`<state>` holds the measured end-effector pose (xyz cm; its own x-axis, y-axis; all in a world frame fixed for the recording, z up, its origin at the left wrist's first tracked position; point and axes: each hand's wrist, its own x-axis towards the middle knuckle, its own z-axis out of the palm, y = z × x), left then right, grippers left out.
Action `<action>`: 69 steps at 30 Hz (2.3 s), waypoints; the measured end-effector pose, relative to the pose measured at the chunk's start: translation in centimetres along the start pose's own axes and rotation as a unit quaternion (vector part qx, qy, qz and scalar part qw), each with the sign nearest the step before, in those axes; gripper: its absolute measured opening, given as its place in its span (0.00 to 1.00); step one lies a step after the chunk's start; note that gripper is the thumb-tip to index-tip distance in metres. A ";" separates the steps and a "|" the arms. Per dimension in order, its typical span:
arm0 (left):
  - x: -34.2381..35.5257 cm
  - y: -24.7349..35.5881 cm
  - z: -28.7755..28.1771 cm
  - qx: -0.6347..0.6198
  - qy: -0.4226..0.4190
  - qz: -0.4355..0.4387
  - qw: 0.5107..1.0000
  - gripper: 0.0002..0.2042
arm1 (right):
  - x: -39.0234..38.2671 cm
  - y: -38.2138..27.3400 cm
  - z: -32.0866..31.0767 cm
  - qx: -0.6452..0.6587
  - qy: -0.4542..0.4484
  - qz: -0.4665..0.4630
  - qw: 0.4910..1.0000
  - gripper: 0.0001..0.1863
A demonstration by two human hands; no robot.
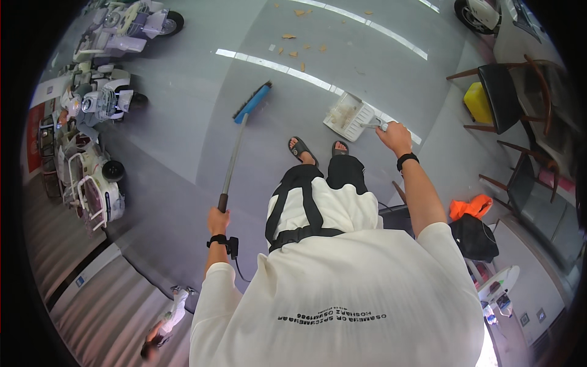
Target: Sweeping wood shavings and debris from a showroom floor into a hand-held dustpan.
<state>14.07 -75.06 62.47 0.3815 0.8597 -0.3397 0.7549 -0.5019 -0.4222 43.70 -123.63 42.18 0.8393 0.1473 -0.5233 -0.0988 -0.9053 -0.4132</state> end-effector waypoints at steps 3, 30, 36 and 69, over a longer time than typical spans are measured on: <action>0.7 -0.4 -0.1 -0.001 -0.013 -0.006 1.000 0.16 | -0.1 -1.4 0.4 0.011 0.013 0.012 1.000 0.26; -2.8 4.7 -3.6 -0.023 -0.168 0.252 0.953 0.12 | 2.1 -7.4 1.7 -0.011 -0.005 0.011 1.000 0.26; -1.8 2.8 -5.9 -0.063 -0.108 0.232 0.965 0.14 | 1.7 -7.7 2.1 0.004 0.005 0.054 0.999 0.26; 26.8 18.4 -11.8 0.073 -0.099 0.325 0.938 0.40 | 1.3 -12.9 5.3 0.099 0.020 0.174 0.979 0.24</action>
<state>44.46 -60.14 55.56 0.6187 0.3411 -0.7077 0.3113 -0.9335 -0.1778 43.18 -109.67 42.88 0.7557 -0.1760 -0.6308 -0.4818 -0.8018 -0.3535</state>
